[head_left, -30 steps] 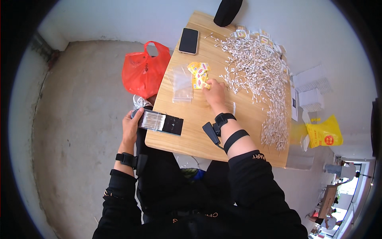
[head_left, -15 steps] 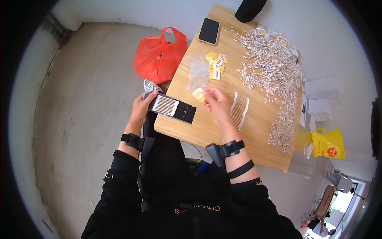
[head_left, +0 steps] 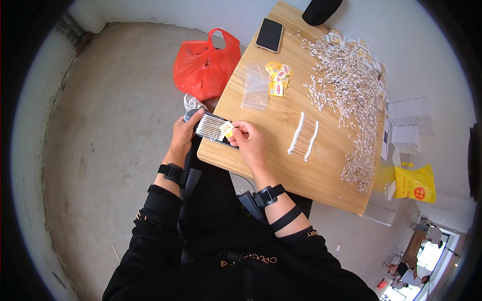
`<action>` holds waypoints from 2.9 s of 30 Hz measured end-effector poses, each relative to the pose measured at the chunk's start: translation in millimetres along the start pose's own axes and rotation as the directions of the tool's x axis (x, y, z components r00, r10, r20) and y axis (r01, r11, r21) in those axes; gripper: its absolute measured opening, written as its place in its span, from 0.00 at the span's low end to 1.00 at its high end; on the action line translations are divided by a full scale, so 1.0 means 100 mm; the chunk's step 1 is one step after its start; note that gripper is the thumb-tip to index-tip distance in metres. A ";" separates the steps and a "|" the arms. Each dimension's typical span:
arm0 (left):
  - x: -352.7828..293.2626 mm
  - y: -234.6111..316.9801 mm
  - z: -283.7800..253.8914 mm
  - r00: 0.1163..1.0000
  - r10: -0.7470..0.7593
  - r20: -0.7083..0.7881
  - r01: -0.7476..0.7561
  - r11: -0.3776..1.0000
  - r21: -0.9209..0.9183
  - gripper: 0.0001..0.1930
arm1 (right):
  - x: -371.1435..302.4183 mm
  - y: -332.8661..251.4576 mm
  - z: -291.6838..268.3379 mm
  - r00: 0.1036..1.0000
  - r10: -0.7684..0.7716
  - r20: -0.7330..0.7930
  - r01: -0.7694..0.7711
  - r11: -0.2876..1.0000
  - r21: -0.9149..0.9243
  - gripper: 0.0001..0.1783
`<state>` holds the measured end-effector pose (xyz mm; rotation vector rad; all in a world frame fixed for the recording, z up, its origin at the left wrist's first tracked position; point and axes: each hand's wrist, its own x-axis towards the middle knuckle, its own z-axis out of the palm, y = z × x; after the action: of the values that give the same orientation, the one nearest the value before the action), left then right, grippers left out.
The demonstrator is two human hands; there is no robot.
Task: Arranging and packaging cotton swabs into small plastic bags and containers.
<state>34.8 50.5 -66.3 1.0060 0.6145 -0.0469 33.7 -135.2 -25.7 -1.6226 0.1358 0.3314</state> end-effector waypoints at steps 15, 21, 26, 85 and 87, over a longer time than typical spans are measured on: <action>-0.01 -0.02 0.04 0.999 0.036 0.017 -0.035 0.999 -0.016 0.13 | 0.28 -0.20 0.11 0.974 -0.189 0.126 0.227 0.814 -0.534 0.18; 0.03 -0.04 0.01 0.998 0.062 0.002 -0.062 0.996 0.065 0.14 | 0.09 0.03 0.28 0.848 -0.470 -0.246 0.391 0.867 -0.308 0.23; 0.00 -0.01 -0.01 0.993 0.112 0.033 -0.113 0.993 0.040 0.11 | -0.05 0.09 0.65 0.851 -0.466 -0.243 0.432 0.884 -0.180 0.32; -1.24 -1.35 1.80 0.482 0.105 0.870 -0.796 -0.362 0.485 0.40 | -0.78 0.37 -1.96 0.596 -0.424 -0.683 0.007 0.853 -0.523 0.26; -1.27 -1.35 1.74 0.508 0.107 0.855 -0.753 -0.426 0.501 0.40 | -0.80 0.31 -1.94 0.596 -0.426 -0.681 -0.022 0.839 -0.544 0.26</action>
<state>-32.3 -193.3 -40.5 2.7527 -0.7858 0.1213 -26.1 -338.8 -22.9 -2.1983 0.5634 -0.6399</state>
